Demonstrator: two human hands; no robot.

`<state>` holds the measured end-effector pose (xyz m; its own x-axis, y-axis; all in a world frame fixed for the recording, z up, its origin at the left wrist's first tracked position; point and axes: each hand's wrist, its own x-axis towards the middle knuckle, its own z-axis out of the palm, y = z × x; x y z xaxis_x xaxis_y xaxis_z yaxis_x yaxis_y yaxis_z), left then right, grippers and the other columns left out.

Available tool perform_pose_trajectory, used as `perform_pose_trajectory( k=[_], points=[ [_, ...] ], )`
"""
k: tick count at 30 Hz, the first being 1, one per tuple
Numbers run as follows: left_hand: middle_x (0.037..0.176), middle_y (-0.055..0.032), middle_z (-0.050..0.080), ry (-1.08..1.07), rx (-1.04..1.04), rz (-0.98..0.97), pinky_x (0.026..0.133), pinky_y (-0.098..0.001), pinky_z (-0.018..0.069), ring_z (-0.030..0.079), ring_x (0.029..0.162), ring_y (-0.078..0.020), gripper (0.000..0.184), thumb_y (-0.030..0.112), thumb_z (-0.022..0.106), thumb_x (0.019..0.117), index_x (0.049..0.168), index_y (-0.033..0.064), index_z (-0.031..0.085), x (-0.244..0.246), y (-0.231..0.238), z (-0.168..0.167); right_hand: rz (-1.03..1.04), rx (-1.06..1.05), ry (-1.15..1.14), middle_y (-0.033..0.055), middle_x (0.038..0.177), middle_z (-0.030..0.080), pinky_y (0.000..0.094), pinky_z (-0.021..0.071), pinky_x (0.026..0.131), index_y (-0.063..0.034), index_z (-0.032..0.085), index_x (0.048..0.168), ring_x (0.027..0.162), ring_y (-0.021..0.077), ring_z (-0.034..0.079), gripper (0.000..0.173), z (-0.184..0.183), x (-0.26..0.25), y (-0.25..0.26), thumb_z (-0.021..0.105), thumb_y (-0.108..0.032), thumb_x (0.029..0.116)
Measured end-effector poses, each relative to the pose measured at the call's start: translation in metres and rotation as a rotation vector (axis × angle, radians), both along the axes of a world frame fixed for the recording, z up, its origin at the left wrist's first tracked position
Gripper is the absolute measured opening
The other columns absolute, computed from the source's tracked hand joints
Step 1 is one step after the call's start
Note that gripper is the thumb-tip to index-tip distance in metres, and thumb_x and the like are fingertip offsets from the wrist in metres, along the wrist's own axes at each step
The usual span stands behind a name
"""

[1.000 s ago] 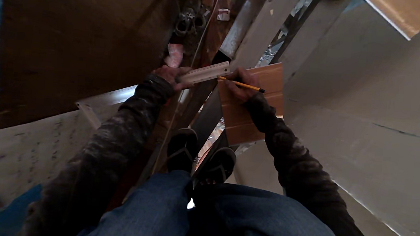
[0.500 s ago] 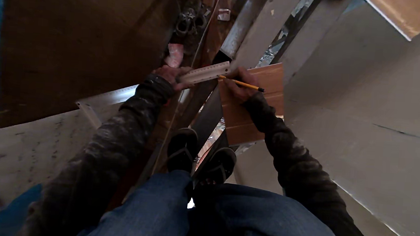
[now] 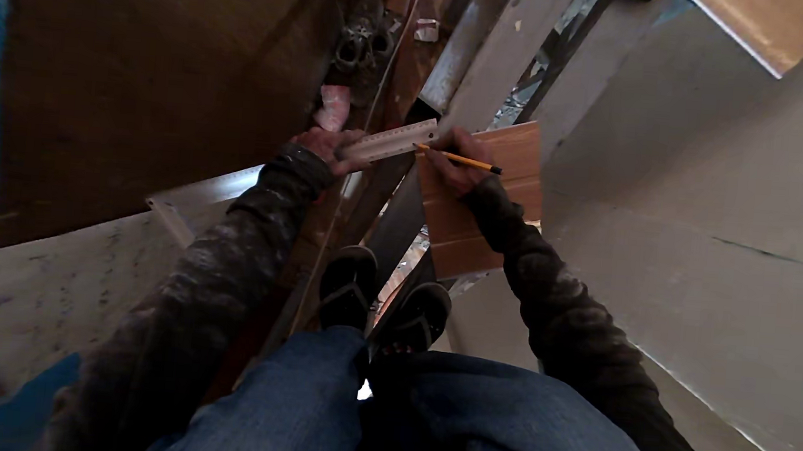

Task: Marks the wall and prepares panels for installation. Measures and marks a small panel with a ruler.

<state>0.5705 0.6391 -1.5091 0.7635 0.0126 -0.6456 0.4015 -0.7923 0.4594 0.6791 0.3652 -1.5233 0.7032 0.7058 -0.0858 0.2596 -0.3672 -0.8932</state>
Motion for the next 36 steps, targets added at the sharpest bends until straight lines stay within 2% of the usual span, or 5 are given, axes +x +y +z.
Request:
perform_pose_trajectory(
  k=[9, 14, 18, 22, 36],
  points=[
    [0.12, -0.0241, 0.071, -0.051, -0.008, 0.01, 0.092, -0.0736, 0.0476, 0.067, 0.109, -0.0484, 0.06, 0.055, 0.069, 0.0927, 0.147, 0.0321, 0.056, -0.006, 0.001, -0.002, -0.474, 0.347, 0.072, 0.0046, 0.087, 0.072, 0.0367, 0.0633, 0.069, 0.002, 0.065, 0.105, 0.074, 0.0148, 0.07, 0.012, 0.031, -0.007, -0.044, 0.066, -0.005, 0.0965],
    [0.119, -0.0257, 0.071, -0.24, -0.081, 0.087, 0.093, -0.0696, 0.0501, 0.069, 0.107, -0.0477, 0.06, 0.047, 0.07, 0.0946, 0.148, 0.0236, 0.056, -0.021, 0.006, 0.01, -0.784, 0.172, -0.145, 0.0033, 0.089, 0.071, 0.0353, 0.0633, 0.073, 0.0017, 0.062, 0.111, 0.077, 0.0117, 0.07, 0.015, 0.043, -0.046, -0.111, 0.055, -0.009, 0.1039],
    [0.124, -0.0253, 0.069, -0.343, -0.11, 0.222, 0.101, -0.062, 0.0501, 0.068, 0.114, -0.042, 0.061, 0.042, 0.072, 0.0934, 0.145, 0.0144, 0.058, -0.034, 0.006, 0.005, -0.959, -0.151, -0.215, 0.0135, 0.104, 0.071, 0.0288, 0.0577, 0.086, 0.0058, 0.066, 0.121, 0.091, 0.0112, 0.069, 0.028, 0.027, -0.081, -0.16, 0.056, -0.013, 0.1035],
    [0.133, -0.0247, 0.065, -0.251, -0.128, 0.321, 0.11, -0.057, 0.0455, 0.064, 0.124, -0.0384, 0.061, 0.036, 0.073, 0.0955, 0.149, 0.0138, 0.054, -0.04, -0.001, 0.017, -0.996, -0.308, 0.038, 0.0193, 0.121, 0.067, 0.0345, 0.0557, 0.095, 0.0021, 0.059, 0.135, 0.109, 0.0212, 0.067, 0.043, 0.022, -0.104, -0.174, 0.067, -0.018, 0.0976],
    [0.126, -0.025, 0.068, -0.187, -0.178, 0.127, 0.101, -0.065, 0.0483, 0.068, 0.114, -0.0432, 0.058, 0.04, 0.072, 0.0957, 0.147, 0.0163, 0.057, -0.061, -0.016, 0.015, -0.943, -0.4, 0.117, 0.0195, 0.123, 0.066, 0.0392, 0.0585, 0.086, -0.001, 0.06, 0.135, 0.096, 0.0244, 0.069, 0.048, 0.026, -0.121, -0.164, 0.074, -0.021, 0.0933]
  ],
)
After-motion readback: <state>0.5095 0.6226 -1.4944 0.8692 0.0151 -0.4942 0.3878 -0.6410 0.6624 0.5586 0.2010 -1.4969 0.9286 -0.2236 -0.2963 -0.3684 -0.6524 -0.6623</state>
